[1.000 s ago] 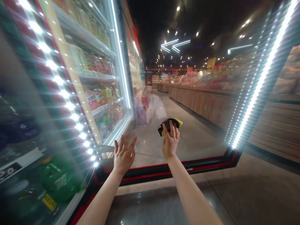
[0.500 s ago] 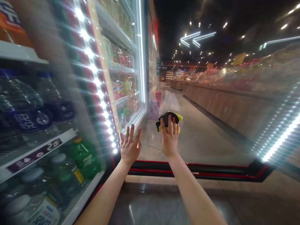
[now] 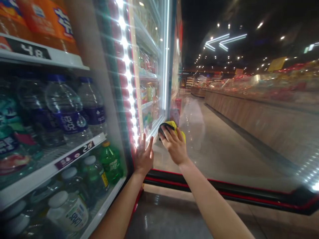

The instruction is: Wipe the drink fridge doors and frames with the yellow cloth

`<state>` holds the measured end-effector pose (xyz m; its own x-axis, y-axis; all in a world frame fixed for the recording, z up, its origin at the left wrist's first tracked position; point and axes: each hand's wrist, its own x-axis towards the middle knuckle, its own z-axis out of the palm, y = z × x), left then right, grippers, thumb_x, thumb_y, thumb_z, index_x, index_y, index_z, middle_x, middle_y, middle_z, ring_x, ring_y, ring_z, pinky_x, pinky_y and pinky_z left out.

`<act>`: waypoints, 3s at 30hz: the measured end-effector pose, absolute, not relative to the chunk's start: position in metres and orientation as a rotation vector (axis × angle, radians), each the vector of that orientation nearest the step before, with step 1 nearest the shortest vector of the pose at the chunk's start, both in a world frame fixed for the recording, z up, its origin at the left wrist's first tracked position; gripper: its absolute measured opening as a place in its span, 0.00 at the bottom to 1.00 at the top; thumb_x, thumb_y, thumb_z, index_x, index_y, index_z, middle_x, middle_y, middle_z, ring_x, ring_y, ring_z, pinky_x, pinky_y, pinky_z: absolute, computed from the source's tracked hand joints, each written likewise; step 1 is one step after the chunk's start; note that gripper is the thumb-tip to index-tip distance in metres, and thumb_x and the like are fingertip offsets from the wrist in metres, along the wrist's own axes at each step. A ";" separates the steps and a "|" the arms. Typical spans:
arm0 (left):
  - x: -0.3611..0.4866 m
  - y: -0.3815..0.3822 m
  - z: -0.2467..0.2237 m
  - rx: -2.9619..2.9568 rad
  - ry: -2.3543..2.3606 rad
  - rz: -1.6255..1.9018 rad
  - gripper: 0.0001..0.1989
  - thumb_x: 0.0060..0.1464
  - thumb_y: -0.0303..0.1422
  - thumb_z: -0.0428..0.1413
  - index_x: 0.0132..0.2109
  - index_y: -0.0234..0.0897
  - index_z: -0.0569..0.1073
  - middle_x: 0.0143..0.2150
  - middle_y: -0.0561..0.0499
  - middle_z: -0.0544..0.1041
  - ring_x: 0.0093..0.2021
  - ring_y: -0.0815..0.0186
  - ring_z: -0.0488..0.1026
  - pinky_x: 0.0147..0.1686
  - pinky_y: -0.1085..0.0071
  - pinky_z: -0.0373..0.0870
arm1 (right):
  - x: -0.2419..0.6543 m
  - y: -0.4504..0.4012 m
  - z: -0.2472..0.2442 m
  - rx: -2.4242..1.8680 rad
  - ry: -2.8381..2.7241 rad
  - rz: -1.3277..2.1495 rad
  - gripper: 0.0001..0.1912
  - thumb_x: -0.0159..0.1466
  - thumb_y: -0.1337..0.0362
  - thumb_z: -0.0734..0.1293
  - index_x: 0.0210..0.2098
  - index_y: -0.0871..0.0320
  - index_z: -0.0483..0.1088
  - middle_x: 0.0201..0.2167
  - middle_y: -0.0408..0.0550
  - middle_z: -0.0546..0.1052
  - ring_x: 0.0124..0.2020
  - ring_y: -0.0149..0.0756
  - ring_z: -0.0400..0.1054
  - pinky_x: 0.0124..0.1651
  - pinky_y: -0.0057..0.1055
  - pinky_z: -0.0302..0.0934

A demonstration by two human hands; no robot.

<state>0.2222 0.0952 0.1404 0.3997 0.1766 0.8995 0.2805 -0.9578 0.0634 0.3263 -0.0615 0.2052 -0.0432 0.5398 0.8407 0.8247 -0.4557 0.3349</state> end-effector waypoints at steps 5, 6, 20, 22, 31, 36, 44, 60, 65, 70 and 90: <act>0.211 0.105 0.142 -2.536 -0.473 -1.571 0.43 0.60 0.21 0.56 0.76 0.47 0.50 0.77 0.43 0.52 0.77 0.50 0.50 0.74 0.39 0.41 | 0.320 -0.051 0.183 -1.850 -1.504 -1.551 0.23 0.72 0.69 0.66 0.64 0.49 0.70 0.63 0.48 0.76 0.64 0.40 0.68 0.74 0.45 0.49; 0.208 0.108 0.143 -2.538 -0.484 -1.558 0.42 0.60 0.21 0.55 0.76 0.46 0.50 0.77 0.43 0.53 0.76 0.50 0.50 0.74 0.38 0.42 | 0.318 -0.046 0.181 -1.825 -1.561 -1.553 0.22 0.72 0.69 0.66 0.63 0.49 0.71 0.62 0.47 0.77 0.63 0.39 0.69 0.74 0.44 0.49; 0.180 0.134 0.147 -2.492 -0.423 -1.617 0.42 0.61 0.21 0.52 0.77 0.39 0.44 0.76 0.39 0.56 0.77 0.53 0.47 0.75 0.43 0.46 | 0.304 0.016 0.204 -1.624 -1.883 -1.703 0.16 0.74 0.68 0.60 0.50 0.52 0.79 0.56 0.42 0.81 0.57 0.35 0.73 0.75 0.41 0.47; 0.181 0.135 0.152 -2.468 -0.448 -1.644 0.42 0.61 0.21 0.51 0.77 0.38 0.43 0.76 0.38 0.56 0.77 0.52 0.46 0.74 0.42 0.47 | 0.307 0.019 0.224 -1.644 -1.797 -1.729 0.15 0.75 0.66 0.61 0.51 0.51 0.78 0.59 0.42 0.79 0.59 0.36 0.72 0.76 0.43 0.43; 0.192 0.129 0.164 -2.447 -0.474 -1.715 0.44 0.62 0.21 0.51 0.78 0.39 0.38 0.76 0.39 0.56 0.77 0.52 0.45 0.75 0.42 0.45 | 0.301 0.028 0.255 -1.785 -1.668 -1.668 0.20 0.75 0.65 0.62 0.64 0.49 0.71 0.65 0.45 0.73 0.66 0.40 0.66 0.78 0.45 0.37; 0.199 0.122 0.170 -2.458 -0.408 -1.717 0.45 0.62 0.21 0.51 0.78 0.40 0.37 0.76 0.40 0.55 0.77 0.53 0.45 0.75 0.42 0.47 | 0.315 -0.003 0.276 -1.881 -1.474 -1.637 0.26 0.74 0.66 0.62 0.69 0.46 0.64 0.71 0.47 0.66 0.70 0.46 0.61 0.77 0.56 0.39; 0.208 0.110 0.174 -2.455 -0.394 -1.754 0.45 0.63 0.21 0.52 0.78 0.41 0.37 0.76 0.40 0.55 0.77 0.52 0.49 0.75 0.43 0.46 | 0.310 -0.016 0.244 -1.837 -1.610 -1.659 0.24 0.73 0.67 0.64 0.68 0.51 0.66 0.67 0.48 0.71 0.67 0.41 0.65 0.77 0.49 0.42; 0.245 0.063 0.183 -2.569 -0.197 -1.756 0.45 0.62 0.21 0.50 0.78 0.41 0.35 0.77 0.43 0.53 0.77 0.55 0.47 0.75 0.51 0.48 | 0.341 -0.081 0.265 -1.973 -1.473 -1.677 0.27 0.73 0.66 0.64 0.69 0.42 0.64 0.69 0.43 0.69 0.69 0.42 0.62 0.77 0.51 0.42; 0.259 0.052 0.192 -2.581 -0.082 -1.761 0.44 0.62 0.21 0.48 0.78 0.40 0.35 0.77 0.41 0.54 0.77 0.54 0.46 0.75 0.49 0.50 | 0.358 -0.116 0.270 -2.035 -1.010 -1.686 0.28 0.72 0.68 0.63 0.69 0.46 0.65 0.71 0.52 0.65 0.73 0.53 0.55 0.73 0.58 0.46; 0.277 0.034 0.212 -2.594 -0.047 -1.787 0.45 0.61 0.20 0.49 0.77 0.41 0.34 0.77 0.42 0.52 0.77 0.53 0.44 0.75 0.46 0.46 | 0.362 -0.130 0.245 -2.030 -1.202 -1.701 0.28 0.71 0.67 0.65 0.69 0.46 0.64 0.69 0.52 0.69 0.71 0.50 0.59 0.75 0.58 0.43; 0.337 -0.066 0.271 -2.528 0.433 -1.655 0.45 0.61 0.19 0.48 0.77 0.40 0.34 0.76 0.43 0.55 0.77 0.57 0.47 0.76 0.48 0.42 | 0.441 -0.256 0.303 -1.975 -0.604 -1.745 0.31 0.69 0.71 0.60 0.69 0.44 0.64 0.71 0.51 0.64 0.72 0.52 0.56 0.73 0.63 0.46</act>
<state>0.3369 -0.0663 0.2711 0.3733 -0.2827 0.8836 -0.1864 -0.9559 -0.2271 0.4405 -0.2559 0.3035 0.1109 0.0373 0.9931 0.5843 -0.8108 -0.0348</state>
